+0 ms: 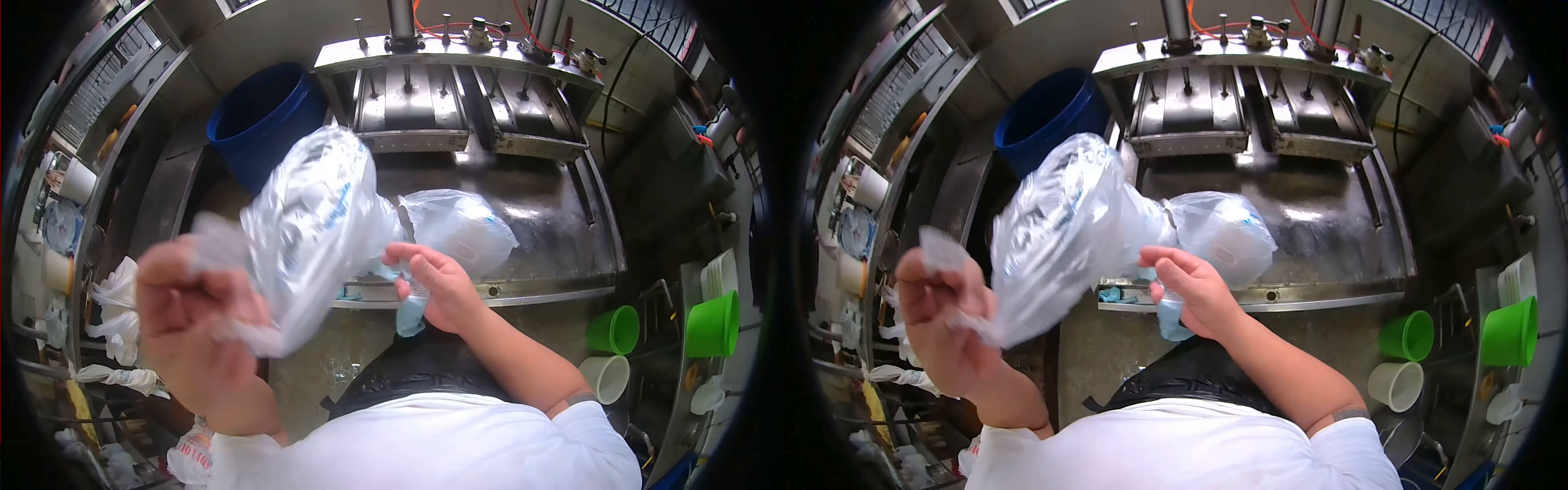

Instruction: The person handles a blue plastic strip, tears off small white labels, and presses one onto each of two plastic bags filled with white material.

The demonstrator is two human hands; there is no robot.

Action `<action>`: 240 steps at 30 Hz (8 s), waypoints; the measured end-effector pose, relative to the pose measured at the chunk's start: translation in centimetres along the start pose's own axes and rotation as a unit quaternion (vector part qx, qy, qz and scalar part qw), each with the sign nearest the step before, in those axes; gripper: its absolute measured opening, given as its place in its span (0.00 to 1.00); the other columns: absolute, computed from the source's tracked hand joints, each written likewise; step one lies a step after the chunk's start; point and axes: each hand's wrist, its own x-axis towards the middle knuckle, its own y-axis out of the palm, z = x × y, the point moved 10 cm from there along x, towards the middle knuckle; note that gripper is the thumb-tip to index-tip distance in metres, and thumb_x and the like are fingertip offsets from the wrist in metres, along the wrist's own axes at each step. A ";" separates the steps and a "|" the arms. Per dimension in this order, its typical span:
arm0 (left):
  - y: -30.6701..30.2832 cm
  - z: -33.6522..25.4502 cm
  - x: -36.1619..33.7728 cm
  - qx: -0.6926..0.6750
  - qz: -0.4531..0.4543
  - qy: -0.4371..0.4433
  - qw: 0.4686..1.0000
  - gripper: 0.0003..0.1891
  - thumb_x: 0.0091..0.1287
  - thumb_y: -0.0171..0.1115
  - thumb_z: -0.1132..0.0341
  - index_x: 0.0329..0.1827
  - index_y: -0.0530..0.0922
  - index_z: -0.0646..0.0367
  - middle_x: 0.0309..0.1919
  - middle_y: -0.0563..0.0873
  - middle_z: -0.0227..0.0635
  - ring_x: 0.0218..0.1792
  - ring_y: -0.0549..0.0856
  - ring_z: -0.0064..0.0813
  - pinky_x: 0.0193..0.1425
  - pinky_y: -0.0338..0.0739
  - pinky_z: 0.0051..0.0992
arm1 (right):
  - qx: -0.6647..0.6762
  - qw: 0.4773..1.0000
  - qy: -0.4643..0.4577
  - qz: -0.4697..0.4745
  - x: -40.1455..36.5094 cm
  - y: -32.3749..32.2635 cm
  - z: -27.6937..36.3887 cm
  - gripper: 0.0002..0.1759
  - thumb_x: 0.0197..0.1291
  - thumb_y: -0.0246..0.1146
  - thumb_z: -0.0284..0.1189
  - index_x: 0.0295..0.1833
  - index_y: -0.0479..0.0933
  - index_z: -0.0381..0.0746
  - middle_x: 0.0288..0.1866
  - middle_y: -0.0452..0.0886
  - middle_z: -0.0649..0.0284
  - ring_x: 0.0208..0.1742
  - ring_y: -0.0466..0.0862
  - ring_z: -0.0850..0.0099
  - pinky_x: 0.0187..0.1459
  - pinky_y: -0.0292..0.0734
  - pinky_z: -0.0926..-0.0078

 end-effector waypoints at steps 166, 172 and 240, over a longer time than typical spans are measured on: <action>12.7 25.7 0.4 0.402 0.130 0.189 0.887 0.61 0.64 0.81 0.49 0.90 0.47 0.61 0.76 0.69 0.58 0.64 0.81 0.56 0.68 0.81 0.47 | -0.715 0.671 -0.095 -0.172 -1.1 -21.5 2.2 0.47 0.54 0.77 0.32 0.77 0.63 0.38 0.66 0.77 0.41 0.66 0.79 0.37 0.67 0.78 0.44; 15.7 27.7 3.2 0.486 0.289 0.049 0.823 0.54 0.63 0.78 0.61 0.89 0.54 0.59 0.65 0.79 0.55 0.57 0.85 0.58 0.61 0.83 0.46 | -0.761 0.629 -0.074 -0.141 1.3 -22.0 2.7 0.27 0.64 0.65 0.26 0.70 0.72 0.40 0.66 0.79 0.43 0.66 0.79 0.37 0.64 0.78 0.44; 8.9 31.5 -6.7 -0.135 -0.029 -0.401 0.906 0.05 0.78 0.68 0.68 0.51 0.81 0.56 0.46 0.85 0.29 0.46 0.86 0.23 0.52 0.86 0.30 | -0.338 0.835 -0.206 -0.383 -13.2 -21.3 9.2 0.17 0.74 0.68 0.28 0.64 0.78 0.36 0.44 0.85 0.65 0.37 0.83 0.79 0.41 0.82 0.76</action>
